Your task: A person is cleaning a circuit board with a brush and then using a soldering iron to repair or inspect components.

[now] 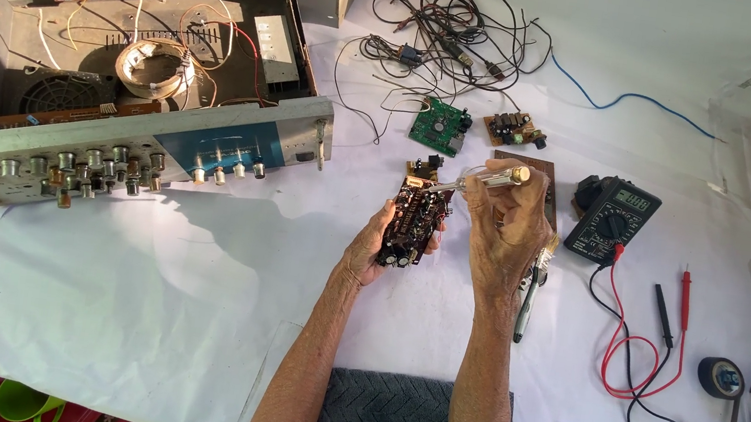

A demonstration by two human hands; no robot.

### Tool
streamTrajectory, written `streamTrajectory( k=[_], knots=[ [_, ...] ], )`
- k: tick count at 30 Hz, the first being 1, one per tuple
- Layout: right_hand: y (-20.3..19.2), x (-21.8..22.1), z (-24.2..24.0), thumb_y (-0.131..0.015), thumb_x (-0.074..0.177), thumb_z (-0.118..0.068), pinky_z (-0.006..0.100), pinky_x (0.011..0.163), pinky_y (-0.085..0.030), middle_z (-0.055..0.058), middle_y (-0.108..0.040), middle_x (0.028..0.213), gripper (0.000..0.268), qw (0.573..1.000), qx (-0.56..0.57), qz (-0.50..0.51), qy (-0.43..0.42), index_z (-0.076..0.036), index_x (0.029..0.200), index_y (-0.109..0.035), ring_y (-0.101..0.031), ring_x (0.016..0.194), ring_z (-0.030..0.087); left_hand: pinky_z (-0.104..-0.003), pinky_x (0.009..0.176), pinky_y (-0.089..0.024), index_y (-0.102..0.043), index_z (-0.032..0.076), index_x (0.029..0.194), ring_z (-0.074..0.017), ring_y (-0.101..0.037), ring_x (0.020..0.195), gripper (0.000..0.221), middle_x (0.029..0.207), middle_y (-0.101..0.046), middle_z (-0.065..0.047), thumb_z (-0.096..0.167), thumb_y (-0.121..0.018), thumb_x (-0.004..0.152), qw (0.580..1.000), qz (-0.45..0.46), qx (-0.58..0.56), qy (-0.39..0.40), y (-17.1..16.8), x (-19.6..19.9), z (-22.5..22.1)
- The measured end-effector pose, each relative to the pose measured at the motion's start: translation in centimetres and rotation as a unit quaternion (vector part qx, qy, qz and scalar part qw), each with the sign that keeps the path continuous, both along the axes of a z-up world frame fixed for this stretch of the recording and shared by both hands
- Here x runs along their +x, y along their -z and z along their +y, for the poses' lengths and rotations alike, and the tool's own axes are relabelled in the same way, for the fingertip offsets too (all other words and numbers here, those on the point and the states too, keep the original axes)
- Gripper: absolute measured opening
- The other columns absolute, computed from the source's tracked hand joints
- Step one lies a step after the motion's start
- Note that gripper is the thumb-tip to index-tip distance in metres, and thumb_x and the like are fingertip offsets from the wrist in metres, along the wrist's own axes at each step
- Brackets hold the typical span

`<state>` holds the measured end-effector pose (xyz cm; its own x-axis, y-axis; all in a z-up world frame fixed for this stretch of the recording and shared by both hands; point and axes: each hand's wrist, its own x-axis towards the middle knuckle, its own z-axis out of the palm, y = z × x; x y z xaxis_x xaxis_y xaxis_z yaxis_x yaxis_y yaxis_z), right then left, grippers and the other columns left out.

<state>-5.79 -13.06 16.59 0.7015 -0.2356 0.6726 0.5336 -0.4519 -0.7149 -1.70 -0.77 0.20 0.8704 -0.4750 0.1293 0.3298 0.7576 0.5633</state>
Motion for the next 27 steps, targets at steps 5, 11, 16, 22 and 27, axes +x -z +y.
streamTrajectory(
  k=[5,11,16,22,27],
  knots=[
    [-0.4,-0.3,0.6,-0.071,0.1,-0.009,0.034,0.077,-0.062,0.016,-0.069,0.1,0.018,0.999,-0.019,0.033,-0.027,-0.003,0.113,-0.06,-0.075,0.083,0.025,-0.046,0.081,-0.064,-0.049,0.012,0.147,-0.0372,-0.075,0.09,0.058,0.11,-0.07,-0.029,0.052,-0.045,0.104,1.0,0.01,-0.003,-0.005,0.3,0.0,0.0],
    [-1.0,-0.5,0.9,-0.071,0.1,-0.01,0.035,0.079,-0.061,0.016,-0.071,0.1,0.018,0.997,-0.044,0.054,-0.046,-0.005,0.115,-0.062,-0.075,0.086,0.027,-0.048,0.079,-0.065,-0.053,0.011,0.142,-0.0383,-0.075,0.089,0.057,0.108,-0.07,-0.029,0.052,-0.047,0.104,0.999,0.035,-0.016,-0.009,-0.9,-0.2,0.2],
    [-1.1,-0.3,1.2,-0.071,0.1,-0.009,0.037,0.079,-0.061,0.017,-0.071,0.102,0.018,0.995,-0.058,0.061,-0.057,-0.007,0.115,-0.063,-0.076,0.088,0.029,-0.052,0.08,-0.064,-0.057,0.009,0.138,-0.04,-0.075,0.088,0.058,0.104,-0.071,-0.03,0.054,-0.046,0.104,0.998,0.06,-0.026,-0.017,-1.0,-0.2,0.0],
    [-0.6,-0.4,1.4,-0.071,0.1,-0.007,0.04,0.08,-0.061,0.016,-0.07,0.105,0.018,0.994,-0.064,0.063,-0.066,-0.007,0.115,-0.062,-0.075,0.088,0.03,-0.055,0.083,-0.062,-0.06,0.007,0.136,-0.0406,-0.074,0.092,0.06,0.109,-0.072,-0.028,0.055,-0.049,0.102,0.995,0.088,-0.039,-0.018,-0.3,-0.4,0.1],
    [-0.8,-0.2,1.5,-0.071,0.1,-0.006,0.042,0.081,-0.061,0.015,-0.07,0.106,0.016,0.993,-0.079,0.057,-0.068,-0.007,0.113,-0.062,-0.075,0.085,0.031,-0.06,0.085,-0.06,-0.06,0.005,0.135,-0.0433,-0.073,0.096,0.063,0.116,-0.07,-0.028,0.057,-0.052,0.101,0.993,0.104,-0.047,-0.014,-0.3,-0.1,0.1]
  ],
)
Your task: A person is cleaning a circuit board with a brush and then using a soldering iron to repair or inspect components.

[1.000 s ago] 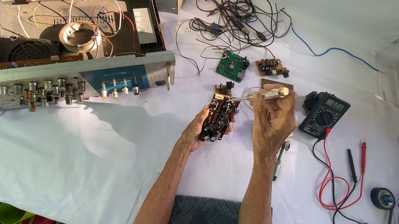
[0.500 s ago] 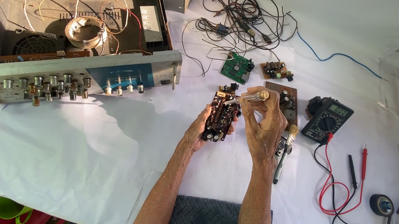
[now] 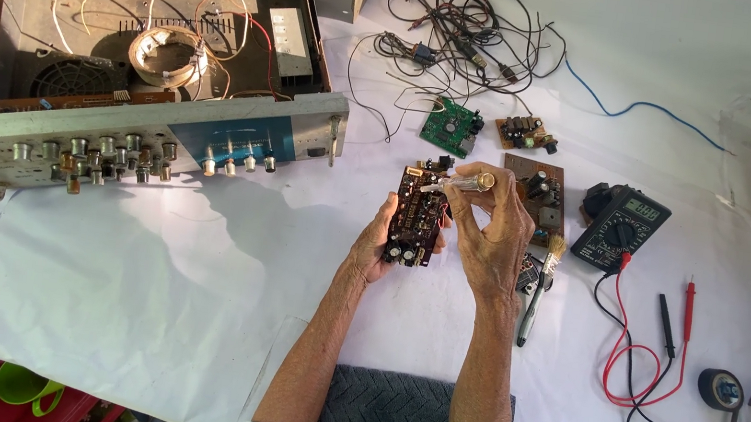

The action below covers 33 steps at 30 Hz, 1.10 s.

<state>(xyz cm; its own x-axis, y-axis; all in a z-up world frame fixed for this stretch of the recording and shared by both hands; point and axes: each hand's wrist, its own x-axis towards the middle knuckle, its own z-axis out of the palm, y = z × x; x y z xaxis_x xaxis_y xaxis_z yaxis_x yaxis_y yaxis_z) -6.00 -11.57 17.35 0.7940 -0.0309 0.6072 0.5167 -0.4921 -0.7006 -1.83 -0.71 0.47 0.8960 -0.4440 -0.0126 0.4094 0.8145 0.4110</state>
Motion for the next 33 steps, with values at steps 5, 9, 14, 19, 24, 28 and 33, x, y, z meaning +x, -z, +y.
streamTrajectory(
  k=[5,9,14,19,24,28,33],
  knots=[
    [0.0,-0.3,0.2,-0.072,0.099,-0.008,0.041,0.081,-0.06,0.011,-0.07,0.105,0.016,1.0,-0.013,0.005,0.011,-0.009,0.112,-0.063,-0.075,0.081,0.026,-0.06,0.086,-0.06,-0.061,0.004,0.133,-0.0439,-0.072,0.098,0.064,0.118,-0.069,-0.028,0.058,-0.053,0.1,1.0,0.016,-0.008,0.005,0.2,-0.3,0.1],
    [-0.1,-0.4,-0.1,-0.074,0.098,-0.007,0.039,0.082,-0.059,0.01,-0.069,0.105,0.017,1.0,-0.006,-0.005,0.012,-0.009,0.112,-0.064,-0.074,0.079,0.023,-0.057,0.083,-0.062,-0.066,0.001,0.125,-0.0433,-0.073,0.093,0.068,0.11,-0.072,-0.028,0.062,-0.053,0.099,1.0,0.019,0.005,0.007,-1.2,-0.3,0.5],
    [-0.3,-0.4,-0.3,-0.075,0.097,-0.006,0.039,0.082,-0.059,0.012,-0.07,0.107,0.018,1.0,0.002,-0.011,0.015,-0.007,0.111,-0.064,-0.075,0.081,0.028,-0.055,0.08,-0.063,-0.066,-0.001,0.121,-0.0421,-0.074,0.09,0.067,0.104,-0.073,-0.029,0.06,-0.051,0.1,1.0,0.013,0.016,0.0,-2.2,0.0,0.7],
    [-0.5,-0.1,0.1,-0.076,0.095,-0.005,0.037,0.078,-0.06,0.011,-0.071,0.103,0.017,1.0,-0.013,-0.013,0.012,-0.007,0.108,-0.065,-0.075,0.079,0.026,-0.055,0.08,-0.063,-0.066,-0.001,0.121,-0.0414,-0.074,0.089,0.067,0.103,-0.073,-0.029,0.061,-0.052,0.099,1.0,0.011,0.014,0.0,-1.2,0.4,0.3],
    [-0.7,-0.3,-0.2,-0.078,0.095,-0.005,0.037,0.076,-0.06,0.014,-0.071,0.103,0.018,1.0,-0.018,-0.013,0.006,-0.004,0.108,-0.065,-0.075,0.083,0.029,-0.056,0.082,-0.062,-0.065,0.0,0.123,-0.0407,-0.074,0.091,0.064,0.105,-0.073,-0.027,0.059,-0.054,0.1,1.0,0.005,0.005,-0.013,-1.8,-0.1,0.2],
    [-0.6,-0.7,-0.3,-0.077,0.097,-0.003,0.037,0.078,-0.059,0.017,-0.071,0.108,0.019,1.0,-0.016,-0.012,0.002,-0.001,0.11,-0.063,-0.074,0.087,0.029,-0.054,0.08,-0.063,-0.067,-0.002,0.119,-0.0408,-0.074,0.089,0.066,0.101,-0.073,-0.03,0.06,-0.052,0.102,1.0,-0.016,-0.005,-0.008,-2.2,-0.2,0.5],
    [-0.4,-0.7,0.3,-0.076,0.097,-0.002,0.036,0.079,-0.06,0.017,-0.07,0.108,0.018,1.0,-0.012,-0.011,-0.001,-0.001,0.11,-0.064,-0.073,0.093,0.031,-0.051,0.078,-0.064,-0.067,-0.003,0.117,-0.04,-0.075,0.086,0.068,0.097,-0.073,-0.031,0.06,-0.051,0.102,1.0,-0.011,-0.002,-0.007,-2.3,-0.3,1.1]
  ],
)
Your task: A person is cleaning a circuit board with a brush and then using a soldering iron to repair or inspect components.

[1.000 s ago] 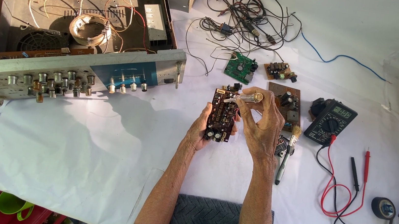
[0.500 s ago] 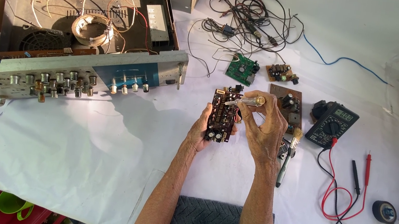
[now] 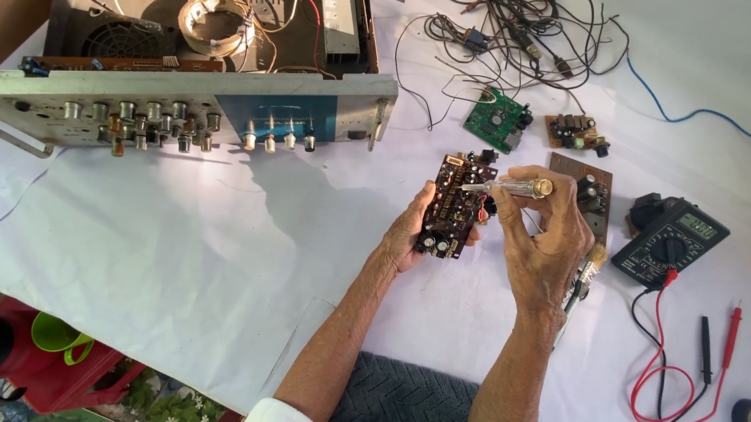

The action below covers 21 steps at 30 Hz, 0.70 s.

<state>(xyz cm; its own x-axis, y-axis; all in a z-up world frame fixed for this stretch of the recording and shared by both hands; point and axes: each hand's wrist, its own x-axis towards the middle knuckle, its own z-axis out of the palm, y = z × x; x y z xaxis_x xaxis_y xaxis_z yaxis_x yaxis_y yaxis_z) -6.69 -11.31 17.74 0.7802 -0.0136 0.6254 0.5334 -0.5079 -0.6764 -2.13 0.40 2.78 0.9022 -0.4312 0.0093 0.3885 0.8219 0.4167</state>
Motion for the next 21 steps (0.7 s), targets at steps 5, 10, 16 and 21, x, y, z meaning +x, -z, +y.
streamTrajectory(
  k=[5,10,16,21],
  knots=[
    [-0.1,0.0,-0.1,-0.075,0.097,-0.001,0.036,0.079,-0.06,0.017,-0.071,0.109,0.017,1.0,0.012,0.001,0.011,-0.001,0.11,-0.063,-0.073,0.095,0.031,-0.051,0.078,-0.064,-0.068,-0.004,0.115,-0.0396,-0.075,0.086,0.071,0.095,-0.073,-0.031,0.063,-0.049,0.101,1.0,0.002,0.006,0.003,-0.3,0.2,0.0],
    [-0.4,-0.1,-0.2,-0.075,0.098,-0.002,0.036,0.08,-0.06,0.017,-0.07,0.109,0.017,1.0,0.011,0.0,0.014,-0.001,0.11,-0.063,-0.073,0.097,0.032,-0.051,0.079,-0.064,-0.067,-0.003,0.117,-0.0391,-0.076,0.086,0.07,0.097,-0.073,-0.03,0.063,-0.048,0.101,1.0,-0.001,0.01,0.004,-0.3,0.1,0.0],
    [-0.9,-0.6,-0.3,-0.076,0.098,-0.004,0.037,0.081,-0.061,0.016,-0.071,0.108,0.017,1.0,0.003,-0.003,0.029,-0.002,0.109,-0.064,-0.074,0.095,0.032,-0.05,0.081,-0.064,-0.067,-0.003,0.119,-0.0383,-0.076,0.088,0.07,0.099,-0.073,-0.03,0.062,-0.048,0.102,1.0,-0.001,0.013,-0.004,0.5,0.6,-0.3],
    [-1.1,-0.7,-0.1,-0.076,0.099,-0.005,0.038,0.081,-0.061,0.016,-0.071,0.108,0.016,0.999,-0.001,-0.006,0.037,-0.002,0.108,-0.064,-0.074,0.092,0.031,-0.049,0.082,-0.064,-0.066,-0.001,0.121,-0.037,-0.076,0.089,0.071,0.104,-0.073,-0.028,0.065,-0.048,0.1,1.0,0.0,0.013,-0.011,1.0,0.6,-0.2]
  ],
)
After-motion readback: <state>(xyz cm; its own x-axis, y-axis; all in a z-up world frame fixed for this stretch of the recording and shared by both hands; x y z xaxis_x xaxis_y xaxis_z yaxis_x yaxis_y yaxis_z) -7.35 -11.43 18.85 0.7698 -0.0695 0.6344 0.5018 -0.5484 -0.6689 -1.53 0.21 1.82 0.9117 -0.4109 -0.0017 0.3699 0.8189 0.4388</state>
